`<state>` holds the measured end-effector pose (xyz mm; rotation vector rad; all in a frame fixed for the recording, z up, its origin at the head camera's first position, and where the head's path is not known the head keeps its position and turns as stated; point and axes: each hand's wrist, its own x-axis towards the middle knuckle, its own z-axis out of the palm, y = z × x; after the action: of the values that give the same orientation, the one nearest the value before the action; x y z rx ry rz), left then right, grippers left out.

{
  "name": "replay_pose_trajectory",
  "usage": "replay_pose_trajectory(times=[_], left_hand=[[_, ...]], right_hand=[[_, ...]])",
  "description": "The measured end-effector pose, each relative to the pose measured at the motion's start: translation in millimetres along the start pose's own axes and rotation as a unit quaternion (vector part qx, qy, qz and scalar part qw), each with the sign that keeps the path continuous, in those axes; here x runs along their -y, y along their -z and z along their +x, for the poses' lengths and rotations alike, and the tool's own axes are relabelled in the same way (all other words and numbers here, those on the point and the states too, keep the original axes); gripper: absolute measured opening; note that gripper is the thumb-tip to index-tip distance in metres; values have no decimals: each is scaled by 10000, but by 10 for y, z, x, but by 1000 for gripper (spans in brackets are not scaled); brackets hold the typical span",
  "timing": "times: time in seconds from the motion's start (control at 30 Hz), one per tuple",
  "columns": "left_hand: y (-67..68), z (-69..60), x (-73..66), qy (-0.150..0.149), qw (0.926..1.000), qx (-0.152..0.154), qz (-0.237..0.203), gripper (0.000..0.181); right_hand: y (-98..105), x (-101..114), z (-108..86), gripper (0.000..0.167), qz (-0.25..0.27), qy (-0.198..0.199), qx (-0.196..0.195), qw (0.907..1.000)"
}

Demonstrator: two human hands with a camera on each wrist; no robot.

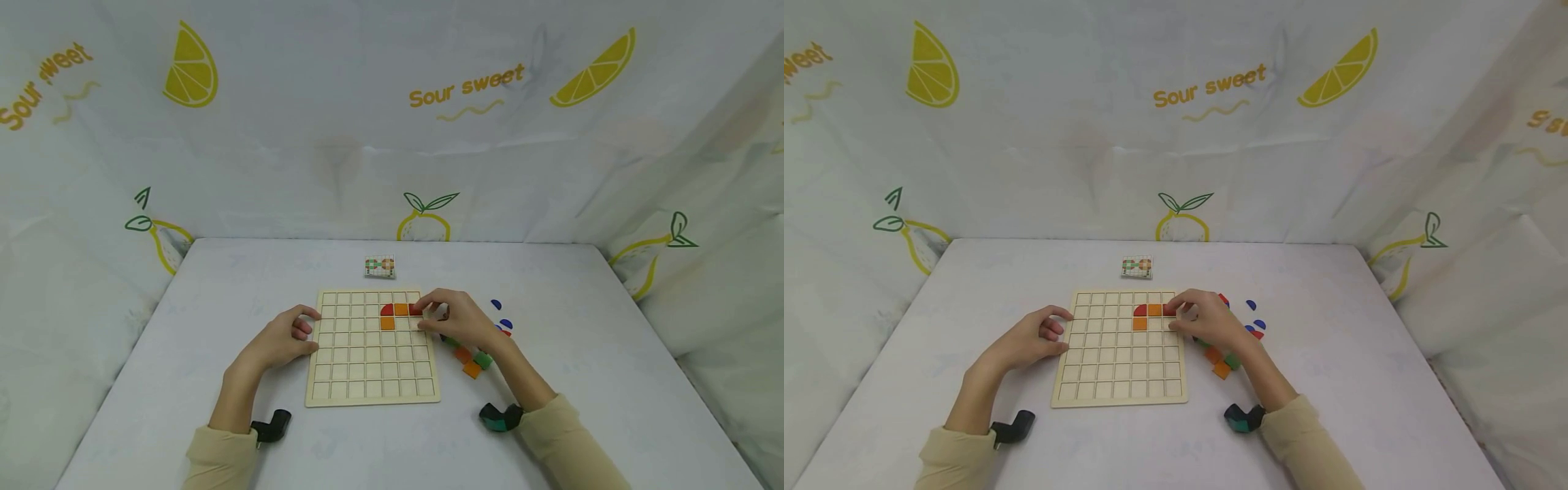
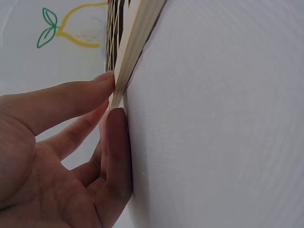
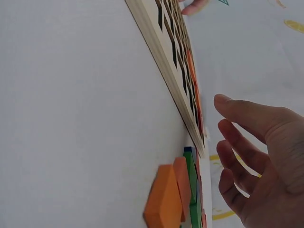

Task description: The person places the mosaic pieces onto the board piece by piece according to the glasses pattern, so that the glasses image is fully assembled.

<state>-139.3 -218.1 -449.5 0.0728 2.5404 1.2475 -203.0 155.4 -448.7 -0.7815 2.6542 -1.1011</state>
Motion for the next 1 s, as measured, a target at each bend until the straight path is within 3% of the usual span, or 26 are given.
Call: replay_pose_trajectory(times=[0.47, 0.73, 1.0], left_hand=[[5, 9, -1, -95, 10000, 15, -11, 54], [-1, 12, 11, -16, 10000, 19, -12, 54], [4, 6, 14, 9, 10000, 22, 27, 53]], right_hand=[[264, -254, -215, 36, -119, -485, 188, 9986], [290, -452, -199, 29, -243, -628, 2, 9977], [309, -475, -160, 25, -277, -808, -5, 9963]])
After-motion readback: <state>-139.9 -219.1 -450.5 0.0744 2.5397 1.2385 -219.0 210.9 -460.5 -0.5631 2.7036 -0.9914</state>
